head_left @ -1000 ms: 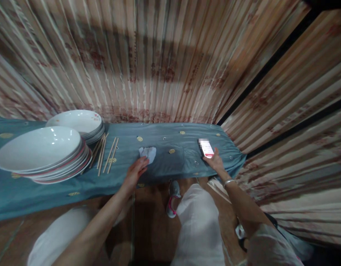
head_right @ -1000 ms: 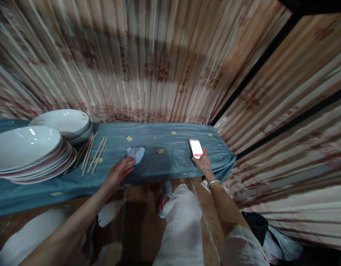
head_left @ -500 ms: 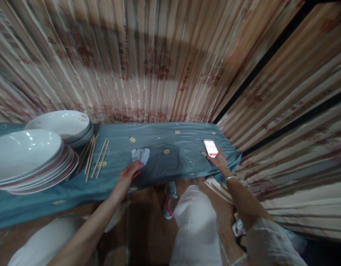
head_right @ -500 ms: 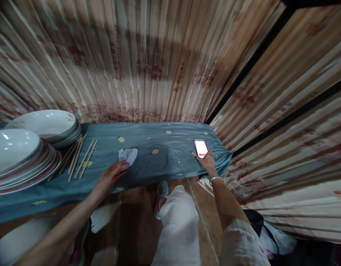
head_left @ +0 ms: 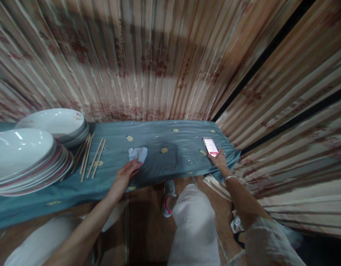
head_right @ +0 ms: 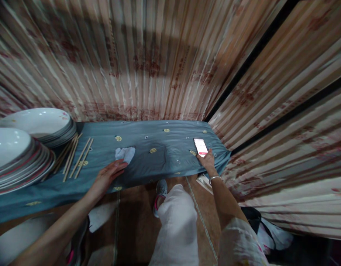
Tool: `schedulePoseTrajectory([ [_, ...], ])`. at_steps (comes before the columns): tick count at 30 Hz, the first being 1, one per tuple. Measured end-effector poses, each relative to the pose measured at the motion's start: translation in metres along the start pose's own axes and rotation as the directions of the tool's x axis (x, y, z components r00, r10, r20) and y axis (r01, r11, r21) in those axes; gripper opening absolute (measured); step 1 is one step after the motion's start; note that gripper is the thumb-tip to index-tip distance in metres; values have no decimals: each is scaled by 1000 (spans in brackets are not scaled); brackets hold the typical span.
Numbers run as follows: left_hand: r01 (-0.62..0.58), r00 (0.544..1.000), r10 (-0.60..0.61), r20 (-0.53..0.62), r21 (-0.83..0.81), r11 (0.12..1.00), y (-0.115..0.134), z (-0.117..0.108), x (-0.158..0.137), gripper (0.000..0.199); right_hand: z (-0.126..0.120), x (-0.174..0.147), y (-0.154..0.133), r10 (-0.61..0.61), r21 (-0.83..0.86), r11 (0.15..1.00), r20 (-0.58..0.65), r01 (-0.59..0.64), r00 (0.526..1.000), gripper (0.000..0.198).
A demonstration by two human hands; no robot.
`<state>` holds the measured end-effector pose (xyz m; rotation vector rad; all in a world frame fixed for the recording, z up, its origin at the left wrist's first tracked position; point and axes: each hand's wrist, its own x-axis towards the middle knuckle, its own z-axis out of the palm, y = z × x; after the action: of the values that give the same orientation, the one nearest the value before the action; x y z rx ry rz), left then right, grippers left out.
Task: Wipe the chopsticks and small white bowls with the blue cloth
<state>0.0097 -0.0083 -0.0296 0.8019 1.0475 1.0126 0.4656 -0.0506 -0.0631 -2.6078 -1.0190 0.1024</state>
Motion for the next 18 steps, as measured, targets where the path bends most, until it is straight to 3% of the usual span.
schedulePoseTrajectory([
  [8,13,1000,-12,9,-10,1000,-4,-5,1,47,-5,-4,-4,7,4,1000,-17,-7,1000,85],
  [14,3,1000,-3,12,-8,1000,-7,-9,-3,49,5,-24,-17,-255,-22,967,-164,255,953,82],
  [18,-19,1000,19,1,-3,1000,-11,-14,-2,55,24,-42,-59,-453,112,870,-203,480,868,77],
])
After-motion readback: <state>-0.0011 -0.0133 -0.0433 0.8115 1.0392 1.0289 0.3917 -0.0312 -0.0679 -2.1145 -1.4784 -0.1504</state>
